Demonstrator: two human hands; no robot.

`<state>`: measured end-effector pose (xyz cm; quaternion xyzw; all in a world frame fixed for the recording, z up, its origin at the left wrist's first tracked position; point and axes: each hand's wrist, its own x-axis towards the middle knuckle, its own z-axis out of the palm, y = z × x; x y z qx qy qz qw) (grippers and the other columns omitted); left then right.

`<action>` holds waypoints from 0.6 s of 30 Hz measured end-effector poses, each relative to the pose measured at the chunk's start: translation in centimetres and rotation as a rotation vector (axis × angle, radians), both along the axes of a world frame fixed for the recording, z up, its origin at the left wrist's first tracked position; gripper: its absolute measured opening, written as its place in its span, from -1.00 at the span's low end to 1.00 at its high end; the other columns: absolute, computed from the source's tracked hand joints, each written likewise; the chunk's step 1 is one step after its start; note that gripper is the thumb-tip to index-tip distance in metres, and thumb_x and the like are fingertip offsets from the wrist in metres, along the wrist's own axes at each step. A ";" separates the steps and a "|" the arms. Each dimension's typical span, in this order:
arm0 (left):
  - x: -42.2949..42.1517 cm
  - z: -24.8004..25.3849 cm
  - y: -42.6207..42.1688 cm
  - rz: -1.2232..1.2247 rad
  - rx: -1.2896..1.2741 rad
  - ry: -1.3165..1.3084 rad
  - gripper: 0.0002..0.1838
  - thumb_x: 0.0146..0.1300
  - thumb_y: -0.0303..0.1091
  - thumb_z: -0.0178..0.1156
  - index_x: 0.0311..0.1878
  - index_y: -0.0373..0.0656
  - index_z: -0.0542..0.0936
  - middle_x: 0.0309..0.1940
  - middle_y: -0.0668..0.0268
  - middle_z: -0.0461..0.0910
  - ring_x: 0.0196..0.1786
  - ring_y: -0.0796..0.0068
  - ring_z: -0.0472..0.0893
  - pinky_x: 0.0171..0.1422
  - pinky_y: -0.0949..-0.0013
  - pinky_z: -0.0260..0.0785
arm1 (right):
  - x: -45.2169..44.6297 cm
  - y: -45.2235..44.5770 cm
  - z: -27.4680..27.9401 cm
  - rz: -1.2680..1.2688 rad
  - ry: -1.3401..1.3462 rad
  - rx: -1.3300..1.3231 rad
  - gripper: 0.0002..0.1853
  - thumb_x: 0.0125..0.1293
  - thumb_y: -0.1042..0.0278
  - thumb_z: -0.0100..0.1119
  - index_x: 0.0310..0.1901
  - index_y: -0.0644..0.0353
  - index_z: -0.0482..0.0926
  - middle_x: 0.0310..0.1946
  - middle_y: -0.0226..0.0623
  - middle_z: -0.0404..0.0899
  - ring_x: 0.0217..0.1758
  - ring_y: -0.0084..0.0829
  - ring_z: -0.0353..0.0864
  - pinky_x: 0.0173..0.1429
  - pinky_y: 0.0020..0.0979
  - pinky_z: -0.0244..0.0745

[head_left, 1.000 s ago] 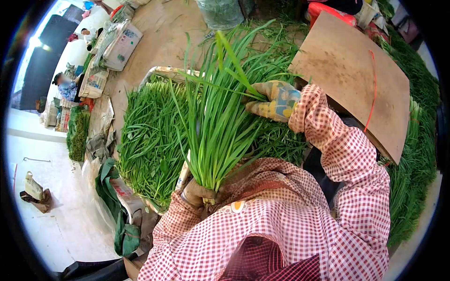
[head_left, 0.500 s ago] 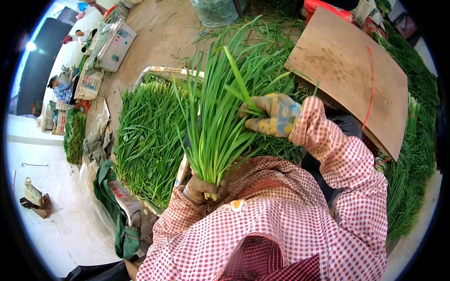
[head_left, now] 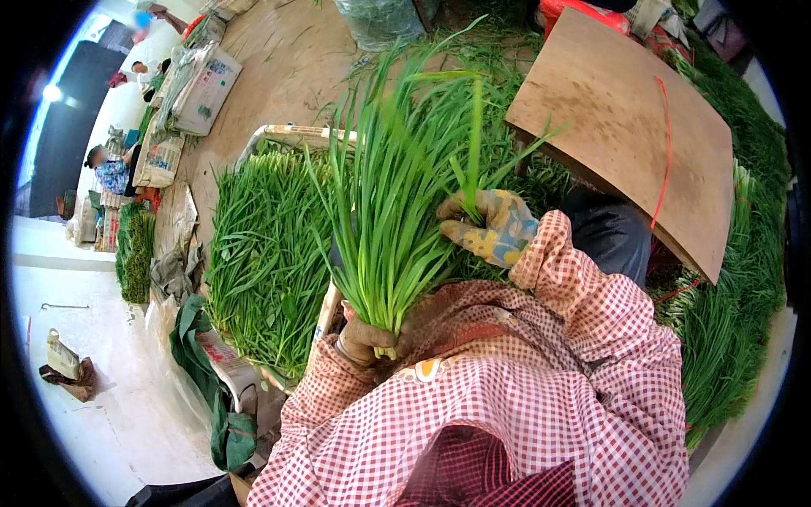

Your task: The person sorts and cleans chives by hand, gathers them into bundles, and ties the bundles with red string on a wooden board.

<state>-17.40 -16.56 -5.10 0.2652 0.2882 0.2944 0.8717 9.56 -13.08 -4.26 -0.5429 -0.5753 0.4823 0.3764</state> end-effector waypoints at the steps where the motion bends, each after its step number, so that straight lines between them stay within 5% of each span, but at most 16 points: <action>1: -0.1 -0.2 0.0 0.000 -0.001 0.000 -0.38 -0.25 -0.50 0.40 0.00 -0.34 0.44 -0.58 0.11 0.53 -0.64 0.33 0.51 -0.63 0.38 0.35 | 0.1 -0.1 0.4 0.001 -0.019 0.152 -0.56 0.18 0.15 0.31 0.03 0.22 0.52 -0.20 -0.29 0.62 -0.27 -0.45 0.60 -0.14 -0.45 0.48; 7: -1.1 -1.3 0.0 -0.051 0.069 0.010 -0.38 -0.25 -0.50 0.41 0.00 -0.34 0.44 -0.58 0.11 0.54 -0.64 0.33 0.51 -0.64 0.39 0.34 | 1.6 0.4 0.8 0.074 -0.042 0.096 -0.41 0.05 0.13 0.38 0.12 0.17 0.47 -0.31 -0.35 0.53 -0.41 -0.55 0.40 -0.28 -0.46 0.35; 9: -1.1 -1.0 0.0 -0.048 0.020 0.011 -0.38 -0.24 -0.54 0.40 0.01 -0.35 0.43 -0.55 0.10 0.54 -0.65 0.32 0.51 -0.65 0.38 0.34 | 1.9 0.4 1.2 0.097 0.149 0.082 -0.42 0.09 0.09 0.35 0.12 0.16 0.47 -0.35 -0.37 0.54 -0.46 -0.59 0.41 -0.33 -0.50 0.34; 13: -1.1 -2.0 0.4 -0.049 0.037 -0.038 -0.38 -0.24 -0.60 0.38 0.02 -0.36 0.42 -0.48 0.08 0.56 -0.64 0.29 0.51 -0.66 0.36 0.34 | 1.6 1.3 3.9 0.058 0.034 -0.414 -0.50 0.26 -0.04 0.13 0.07 0.18 0.51 -0.45 -0.40 0.55 -0.44 -0.67 0.47 -0.34 -0.50 0.38; 15: -1.3 -2.3 0.6 -0.102 0.085 -0.081 -0.36 -0.25 -0.64 0.38 0.02 -0.36 0.42 -0.39 0.07 0.56 -0.60 0.26 0.53 -0.65 0.35 0.35 | 1.2 1.7 3.0 0.042 -0.073 -0.356 -0.53 0.26 -0.02 0.12 0.04 0.17 0.54 -0.45 -0.31 0.59 -0.44 -0.50 0.54 -0.31 -0.42 0.44; 17: -1.3 -2.1 0.4 -0.089 0.068 -0.072 -0.34 -0.26 -0.62 0.39 0.04 -0.34 0.42 -0.37 0.08 0.56 -0.57 0.28 0.54 -0.64 0.36 0.37 | 0.9 1.9 3.0 0.212 -0.395 0.094 -0.56 0.21 0.01 0.17 0.02 0.14 0.55 -0.42 -0.22 0.62 -0.37 -0.29 0.59 -0.23 -0.33 0.47; 18: -1.2 -1.8 0.4 -0.075 0.053 -0.063 -0.32 -0.27 -0.61 0.40 0.06 -0.33 0.42 -0.35 0.09 0.56 -0.55 0.30 0.55 -0.62 0.37 0.38 | 0.5 1.5 3.5 0.200 -0.435 0.082 -0.57 0.19 0.10 0.18 0.07 0.08 0.52 -0.36 -0.15 0.61 -0.24 -0.13 0.60 -0.13 -0.24 0.46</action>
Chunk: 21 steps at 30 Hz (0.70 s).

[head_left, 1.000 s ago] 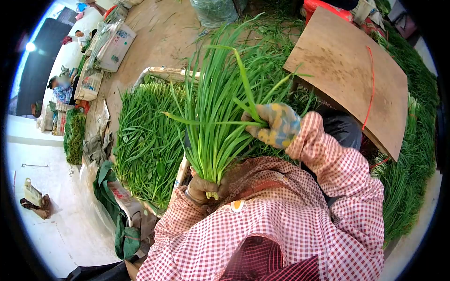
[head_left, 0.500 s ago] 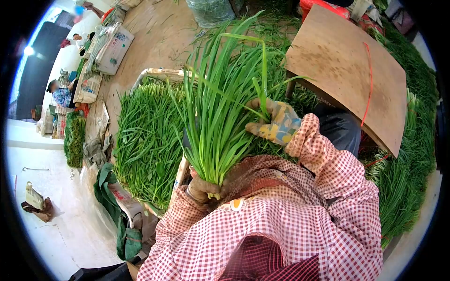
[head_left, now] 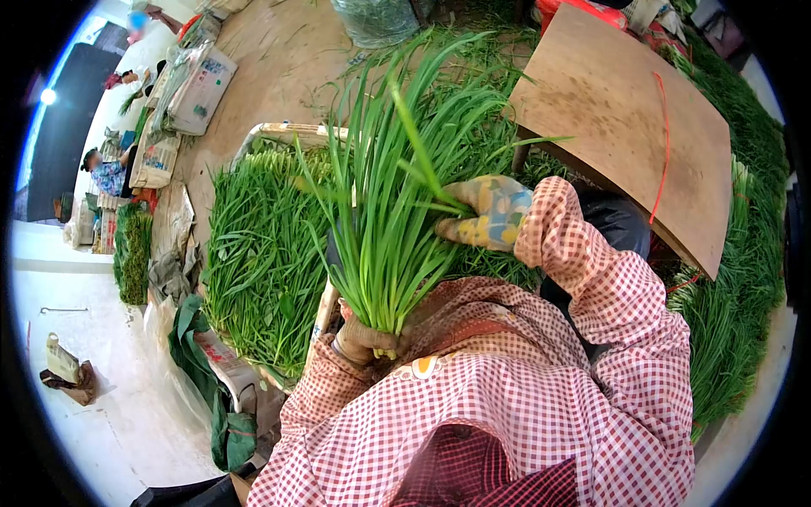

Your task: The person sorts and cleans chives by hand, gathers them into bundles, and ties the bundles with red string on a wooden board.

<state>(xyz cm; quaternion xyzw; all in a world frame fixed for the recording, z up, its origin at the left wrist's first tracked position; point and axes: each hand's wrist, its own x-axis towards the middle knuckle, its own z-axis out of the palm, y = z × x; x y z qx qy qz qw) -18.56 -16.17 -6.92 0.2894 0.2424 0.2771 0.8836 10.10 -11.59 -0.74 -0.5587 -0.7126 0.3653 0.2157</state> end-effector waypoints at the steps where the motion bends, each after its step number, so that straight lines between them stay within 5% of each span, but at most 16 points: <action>1: 0.3 0.4 -0.1 -0.001 0.000 0.001 -0.32 -0.27 -0.61 0.40 0.06 -0.33 0.42 -0.35 0.09 0.56 -0.55 0.30 0.55 -0.62 0.37 0.38 | -0.2 0.1 0.8 -0.001 0.001 0.000 -0.57 0.19 0.10 0.18 0.07 0.08 0.52 -0.36 -0.15 0.61 -0.24 -0.13 0.60 -0.13 -0.24 0.46; 3: 0.6 1.5 0.1 0.095 0.152 0.127 -0.19 -0.32 -0.62 0.42 0.16 -0.33 0.35 -0.21 0.06 0.55 -0.46 0.30 0.55 -0.56 0.36 0.39 | -0.6 0.3 1.9 0.184 -0.106 -0.088 -0.61 0.21 0.18 0.15 0.06 0.08 0.51 -0.34 -0.13 0.61 -0.21 -0.14 0.60 -0.12 -0.23 0.46; 5: -0.9 1.0 0.2 0.108 0.161 0.157 -0.10 -0.35 -0.65 0.42 0.22 -0.35 0.29 -0.08 0.02 0.54 -0.37 0.27 0.56 -0.50 0.34 0.41 | -1.5 -0.8 1.2 0.174 -0.120 0.128 -0.72 0.21 0.24 0.14 -0.05 0.10 0.53 -0.44 -0.22 0.59 -0.31 -0.17 0.60 -0.21 -0.23 0.49; 7: -2.2 0.7 0.0 -0.016 -0.095 0.067 -0.08 -0.35 -0.65 0.41 0.25 -0.35 0.27 -0.08 0.04 0.55 -0.34 0.27 0.57 -0.46 0.34 0.43 | -2.9 0.3 -0.2 0.285 -0.241 -0.044 -0.69 0.25 0.23 0.07 0.01 0.07 0.50 -0.30 -0.16 0.58 -0.20 -0.17 0.58 -0.10 -0.26 0.48; 8: -1.9 1.4 -0.3 0.036 -0.025 0.156 -0.22 -0.36 -0.59 0.43 0.12 -0.31 0.44 -0.32 0.21 0.60 -0.40 0.33 0.59 -0.48 0.41 0.44 | -3.5 0.6 -0.5 0.324 -0.281 -0.100 -0.68 0.26 0.23 0.05 0.03 0.05 0.49 -0.26 -0.14 0.58 -0.17 -0.17 0.57 -0.06 -0.27 0.48; 12: -4.6 0.8 -1.5 0.232 -0.038 0.292 -0.26 -0.39 -0.65 0.42 0.06 -0.34 0.47 -0.35 0.10 0.63 -0.45 0.25 0.63 -0.46 0.33 0.54 | -5.1 -0.4 -0.4 0.292 -0.180 -0.139 -0.72 0.32 0.26 0.01 0.02 0.10 0.47 -0.11 -0.33 0.50 -0.12 -0.37 0.55 -0.21 -0.25 0.56; 16: -8.2 -1.1 -2.7 0.208 -0.020 0.301 -0.33 -0.36 -0.66 0.40 0.01 -0.36 0.48 -0.42 0.10 0.63 -0.56 0.21 0.61 -0.60 0.29 0.48 | -9.1 -0.2 -5.4 0.086 0.085 -0.414 -0.70 0.33 0.26 0.01 0.06 0.11 0.46 -0.10 -0.38 0.51 -0.10 -0.35 0.54 -0.08 -0.25 0.58; 20: -8.2 -0.9 -3.8 0.253 -0.102 0.216 -0.41 -0.32 -0.59 0.41 -0.06 -0.35 0.51 -0.41 0.07 0.62 -0.60 0.17 0.58 -0.66 0.26 0.42 | -9.3 -0.4 -10.6 0.015 0.077 0.043 -0.78 0.24 0.35 0.11 -0.09 0.19 0.50 -0.34 -0.33 0.58 -0.28 -0.35 0.58 -0.19 -0.34 0.57; 21: -8.0 -0.7 -3.9 0.260 -0.108 0.215 -0.41 -0.32 -0.59 0.41 -0.06 -0.35 0.51 -0.41 0.07 0.62 -0.60 0.17 0.58 -0.66 0.26 0.42 | -8.1 0.5 -11.6 0.026 0.208 -0.009 -0.78 0.23 0.36 0.13 -0.10 0.21 0.50 -0.38 -0.32 0.58 -0.32 -0.36 0.58 -0.23 -0.39 0.56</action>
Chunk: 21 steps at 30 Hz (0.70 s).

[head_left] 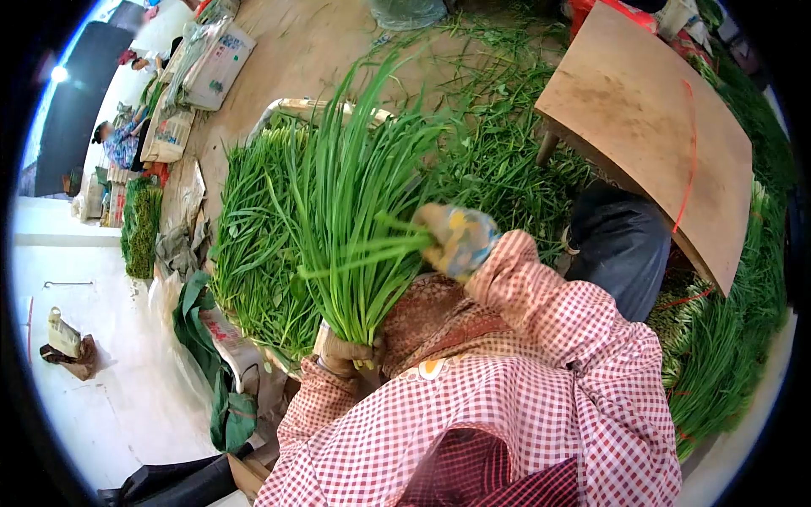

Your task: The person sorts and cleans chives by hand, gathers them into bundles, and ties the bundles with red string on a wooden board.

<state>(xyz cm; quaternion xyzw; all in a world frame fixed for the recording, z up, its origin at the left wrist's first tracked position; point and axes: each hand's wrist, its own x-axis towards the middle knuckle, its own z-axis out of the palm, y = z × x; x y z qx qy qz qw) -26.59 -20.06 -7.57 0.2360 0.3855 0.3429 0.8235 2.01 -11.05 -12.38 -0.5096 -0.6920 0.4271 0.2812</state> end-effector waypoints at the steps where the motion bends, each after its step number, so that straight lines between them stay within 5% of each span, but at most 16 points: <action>1: 0.1 0.0 0.0 0.005 -0.017 -0.041 -0.39 -0.33 -0.56 0.43 -0.06 -0.34 0.51 -0.39 0.11 0.61 -0.55 0.22 0.59 -0.59 0.28 0.43 | 1.2 0.9 -1.0 0.014 0.129 -0.055 -0.77 0.21 0.37 0.15 -0.11 0.22 0.50 -0.41 -0.31 0.59 -0.35 -0.38 0.58 -0.27 -0.44 0.54; 4: -0.7 -0.3 0.2 0.008 -0.034 -0.088 -0.37 -0.35 -0.51 0.46 -0.05 -0.34 0.52 -0.36 0.16 0.61 -0.49 0.29 0.59 -0.51 0.30 0.45 | 4.7 1.1 2.0 -0.374 0.129 -0.016 -0.72 0.16 0.33 0.18 -0.07 0.06 0.48 -0.39 -0.24 0.55 -0.33 -0.21 0.60 -0.30 -0.25 0.53; 6: -1.7 -0.7 0.3 -0.005 0.000 -0.036 -0.37 -0.35 -0.50 0.46 -0.05 -0.33 0.52 -0.36 0.17 0.61 -0.48 0.30 0.59 -0.49 0.31 0.45 | 7.7 2.6 -3.0 -0.667 0.045 0.210 -0.75 0.23 0.25 0.12 -0.08 0.09 0.47 -0.32 -0.17 0.58 -0.31 -0.15 0.60 -0.23 -0.20 0.53; 8: -2.8 -1.3 0.4 -0.034 0.021 0.018 -0.36 -0.36 -0.49 0.47 -0.04 -0.33 0.52 -0.36 0.18 0.61 -0.46 0.32 0.59 -0.47 0.31 0.45 | 10.8 2.3 -3.7 -0.814 -0.366 0.179 -0.75 0.25 0.47 0.08 -0.02 0.25 0.47 -0.41 -0.42 0.52 -0.45 -0.56 0.46 -0.36 -0.50 0.44; 9: -3.3 -1.6 0.3 -0.052 0.033 0.041 -0.35 -0.36 -0.48 0.47 -0.04 -0.33 0.52 -0.36 0.18 0.61 -0.46 0.33 0.58 -0.46 0.31 0.45 | 12.6 2.1 -5.8 -0.838 -0.324 0.024 -0.73 0.26 0.46 0.06 0.00 0.23 0.46 -0.35 -0.39 0.52 -0.41 -0.50 0.47 -0.28 -0.47 0.45; 11: -4.2 -2.1 0.3 -0.087 0.070 0.093 -0.35 -0.36 -0.47 0.48 -0.04 -0.33 0.52 -0.35 0.19 0.61 -0.44 0.34 0.58 -0.43 0.32 0.45 | 18.3 2.0 -15.5 -0.841 -0.165 -0.300 -0.68 0.26 0.44 0.05 0.06 0.20 0.44 -0.26 -0.31 0.51 -0.30 -0.42 0.48 -0.13 -0.45 0.43; 14: -5.6 -3.0 0.5 -0.157 0.173 0.192 -0.33 -0.37 -0.45 0.48 -0.03 -0.32 0.52 -0.35 0.21 0.61 -0.42 0.37 0.58 -0.40 0.32 0.46 | 24.7 0.8 -31.7 -0.528 -0.562 -0.504 -0.48 0.30 0.10 0.00 0.26 0.06 0.33 0.06 -0.09 0.51 0.09 -0.16 0.50 0.15 -0.29 0.39; 15: -5.8 -3.3 0.7 -0.179 0.230 0.228 -0.33 -0.37 -0.45 0.48 -0.03 -0.32 0.52 -0.34 0.21 0.61 -0.41 0.37 0.58 -0.39 0.32 0.46 | 20.1 0.2 -17.5 -0.533 -0.561 -0.606 -0.42 0.16 0.34 0.16 0.24 0.13 0.28 0.00 -0.15 0.46 0.02 -0.26 0.45 0.14 -0.31 0.34; 17: -6.5 -4.1 0.9 -0.208 0.300 0.260 -0.32 -0.37 -0.44 0.49 -0.03 -0.32 0.52 -0.34 0.22 0.60 -0.40 0.39 0.57 -0.37 0.33 0.46 | 19.7 0.4 -16.2 -0.439 -0.703 -0.461 -0.37 0.18 0.24 0.15 0.30 0.06 0.21 0.08 -0.13 0.43 0.09 -0.20 0.45 0.18 -0.28 0.33; 20: -9.2 -7.0 0.4 -0.249 0.107 0.109 -0.18 -0.31 -0.52 0.48 0.18 -0.29 0.41 -0.05 0.12 0.55 -0.22 0.31 0.58 -0.26 0.23 0.46 | 16.8 1.5 -8.8 -0.587 -0.579 -0.272 -0.41 0.21 0.19 0.18 0.27 0.08 0.30 -0.01 -0.13 0.52 0.02 -0.21 0.53 0.12 -0.26 0.41; 21: -9.8 -8.3 0.5 -0.286 0.239 0.152 -0.18 -0.32 -0.53 0.49 0.17 -0.29 0.43 -0.05 0.15 0.56 -0.19 0.34 0.57 -0.23 0.25 0.45 | 16.1 2.2 -6.6 -0.548 -0.349 -0.189 -0.51 0.22 0.24 0.18 0.19 0.12 0.38 -0.09 -0.16 0.56 -0.05 -0.24 0.56 0.04 -0.29 0.46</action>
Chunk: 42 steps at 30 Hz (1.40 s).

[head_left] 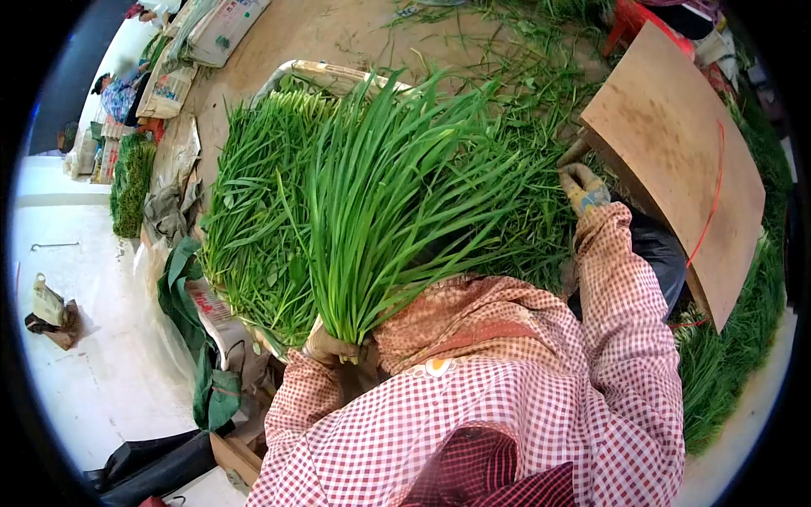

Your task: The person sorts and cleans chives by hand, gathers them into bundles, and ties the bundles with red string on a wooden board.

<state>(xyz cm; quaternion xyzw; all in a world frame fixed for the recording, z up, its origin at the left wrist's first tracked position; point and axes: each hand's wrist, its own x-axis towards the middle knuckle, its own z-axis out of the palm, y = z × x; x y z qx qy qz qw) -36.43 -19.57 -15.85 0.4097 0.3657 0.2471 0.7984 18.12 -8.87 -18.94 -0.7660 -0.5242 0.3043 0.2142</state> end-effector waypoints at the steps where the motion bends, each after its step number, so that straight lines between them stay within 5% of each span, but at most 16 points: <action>1: -0.2 -0.6 0.1 -0.040 0.137 0.029 -0.19 -0.33 -0.54 0.50 0.15 -0.29 0.44 -0.06 0.17 0.56 -0.16 0.36 0.56 -0.20 0.27 0.45 | -1.0 0.8 2.6 0.045 0.201 0.136 -0.59 0.23 0.28 0.17 0.10 0.17 0.46 -0.16 -0.18 0.60 -0.12 -0.27 0.59 -0.04 -0.32 0.50; 3: 2.4 2.3 0.1 0.026 0.032 0.138 -0.33 -0.41 -0.50 0.45 -0.04 -0.27 0.52 -0.23 0.26 0.58 -0.25 0.42 0.55 -0.25 0.30 0.43 | -5.4 1.0 9.6 0.223 0.145 0.508 -0.74 0.27 0.38 0.10 -0.02 0.21 0.53 -0.31 -0.23 0.62 -0.25 -0.32 0.61 -0.17 -0.38 0.52; 5: 3.6 4.4 0.6 0.092 -0.072 0.244 -0.46 -0.50 -0.46 0.41 -0.23 -0.25 0.60 -0.40 0.34 0.60 -0.35 0.47 0.53 -0.29 0.33 0.41 | -9.7 1.0 13.7 0.372 0.474 0.477 -0.73 0.28 0.33 0.10 0.00 0.16 0.53 -0.32 -0.18 0.61 -0.25 -0.31 0.62 -0.19 -0.34 0.52; 7: 4.0 5.0 1.1 0.020 -0.033 0.316 -0.47 -0.51 -0.46 0.42 -0.25 -0.24 0.60 -0.44 0.37 0.60 -0.35 0.47 0.53 -0.29 0.33 0.41 | -13.0 1.9 18.3 0.622 0.310 0.159 -0.68 0.31 0.25 0.08 0.07 0.12 0.49 -0.33 -0.24 0.62 -0.28 -0.34 0.62 -0.20 -0.31 0.53; 9: 4.4 5.4 1.1 0.016 0.156 0.366 -0.44 -0.52 -0.47 0.41 -0.21 -0.22 0.60 -0.40 0.37 0.61 -0.34 0.47 0.53 -0.27 0.32 0.41 | -16.2 2.9 17.0 0.733 0.256 0.329 -0.60 0.24 0.22 0.19 0.11 0.08 0.47 -0.69 -0.40 0.44 -0.51 -0.57 0.49 -0.34 -0.40 0.44; 15: 3.9 4.9 0.8 -0.016 0.234 0.461 -0.36 -0.54 -0.46 0.45 -0.15 -0.22 0.59 -0.31 0.38 0.61 -0.22 0.45 0.53 -0.09 0.31 0.40 | -11.3 8.7 8.6 0.351 -0.013 -0.249 -0.85 0.38 0.36 -0.20 -0.29 0.19 0.37 -0.37 -0.28 0.51 -0.28 -0.28 0.56 -0.07 -0.33 0.55; 16: 3.9 5.2 0.9 -0.030 0.236 0.440 -0.31 -0.55 -0.50 0.45 -0.11 -0.24 0.58 -0.26 0.37 0.61 -0.18 0.43 0.54 -0.07 0.29 0.41 | -8.3 7.1 7.5 0.312 -0.302 0.078 -0.82 0.39 0.28 -0.10 -0.13 0.16 0.45 -0.23 -0.19 0.60 -0.14 -0.27 0.61 0.03 -0.35 0.53; 17: 4.1 5.8 0.8 -0.033 0.237 0.433 -0.31 -0.55 -0.50 0.45 -0.11 -0.24 0.58 -0.26 0.37 0.61 -0.18 0.43 0.54 -0.07 0.29 0.41 | -5.4 7.4 7.3 0.262 -0.356 -0.031 -0.74 0.38 0.20 -0.02 0.01 0.08 0.47 -0.13 -0.14 0.63 -0.06 -0.23 0.61 0.03 -0.30 0.51; 19: 4.5 6.6 0.4 0.149 -0.001 0.265 -0.27 -0.55 -0.53 0.47 -0.06 -0.25 0.56 -0.21 0.35 0.61 -0.16 0.41 0.55 -0.04 0.29 0.41 | -2.3 5.9 8.8 0.171 -0.149 0.077 -0.79 0.36 0.23 0.03 -0.08 0.13 0.51 -0.30 -0.21 0.62 -0.13 -0.29 0.63 -0.09 -0.33 0.51; 22: -0.7 4.7 0.6 -0.049 0.054 0.381 -0.26 -0.52 -0.61 0.46 -0.02 -0.25 0.55 -0.15 0.32 0.61 -0.13 0.40 0.56 -0.06 0.30 0.43 | -0.5 5.4 10.4 0.103 0.096 0.040 -0.80 0.36 0.28 0.04 -0.12 0.20 0.52 -0.40 -0.34 0.55 -0.23 -0.49 0.62 -0.21 -0.44 0.49; 25: -0.9 6.8 0.4 -0.123 -0.162 0.596 -0.24 -0.47 -0.67 0.43 0.03 -0.21 0.52 -0.14 0.33 0.59 -0.14 0.40 0.55 -0.14 0.28 0.45 | -1.9 4.3 12.3 0.297 0.196 0.118 -0.76 0.33 0.22 0.06 -0.10 0.18 0.54 -0.38 -0.26 0.58 -0.31 -0.41 0.55 -0.16 -0.38 0.47; 29: 0.4 8.3 0.9 -0.093 -0.012 0.576 -0.34 -0.38 -0.63 0.42 -0.01 -0.21 0.56 -0.28 0.29 0.62 -0.25 0.40 0.56 -0.22 0.28 0.46 | -6.7 3.8 12.7 0.525 0.398 0.267 -0.77 0.32 0.30 0.08 -0.07 0.20 0.54 -0.40 -0.29 0.59 -0.36 -0.51 0.53 -0.24 -0.41 0.48; 32: -0.4 6.8 1.0 -0.433 0.536 0.949 -0.43 -0.33 -0.59 0.39 -0.06 -0.23 0.58 -0.30 0.27 0.64 -0.25 0.45 0.56 -0.20 0.32 0.46 | -8.8 4.6 14.5 0.564 0.343 0.115 -0.72 0.30 0.27 0.09 0.00 0.15 0.52 -0.36 -0.23 0.61 -0.33 -0.44 0.56 -0.21 -0.40 0.49; 37: 1.6 8.9 2.0 -0.400 0.325 0.953 -0.43 -0.26 -0.51 0.36 -0.02 -0.20 0.57 -0.12 0.22 0.63 -0.12 0.32 0.57 -0.01 0.33 0.44 | -10.9 5.9 15.2 0.850 0.184 -0.048 -0.58 0.29 0.11 0.09 0.13 0.10 0.44 -0.19 -0.07 0.62 -0.04 -0.13 0.58 0.05 -0.19 0.45; 38: 2.3 9.7 2.2 -0.378 0.284 0.949 -0.42 -0.25 -0.51 0.36 0.01 -0.20 0.55 -0.08 0.21 0.62 -0.06 0.29 0.56 0.07 0.33 0.41 | -11.3 5.7 13.9 0.873 0.197 0.096 -0.59 0.27 0.22 0.16 0.12 0.13 0.44 -0.40 -0.17 0.62 -0.32 -0.31 0.62 -0.23 -0.31 0.49; 42: -0.6 5.7 0.6 -0.500 0.428 1.063 -0.39 -0.22 -0.50 0.35 0.06 -0.20 0.52 -0.01 0.20 0.58 0.02 0.30 0.53 0.17 0.34 0.34 | -12.0 6.9 11.6 0.844 -0.001 0.246 -0.68 0.31 0.27 0.09 0.07 0.13 0.47 -0.31 -0.16 0.62 -0.25 -0.29 0.63 -0.21 -0.25 0.52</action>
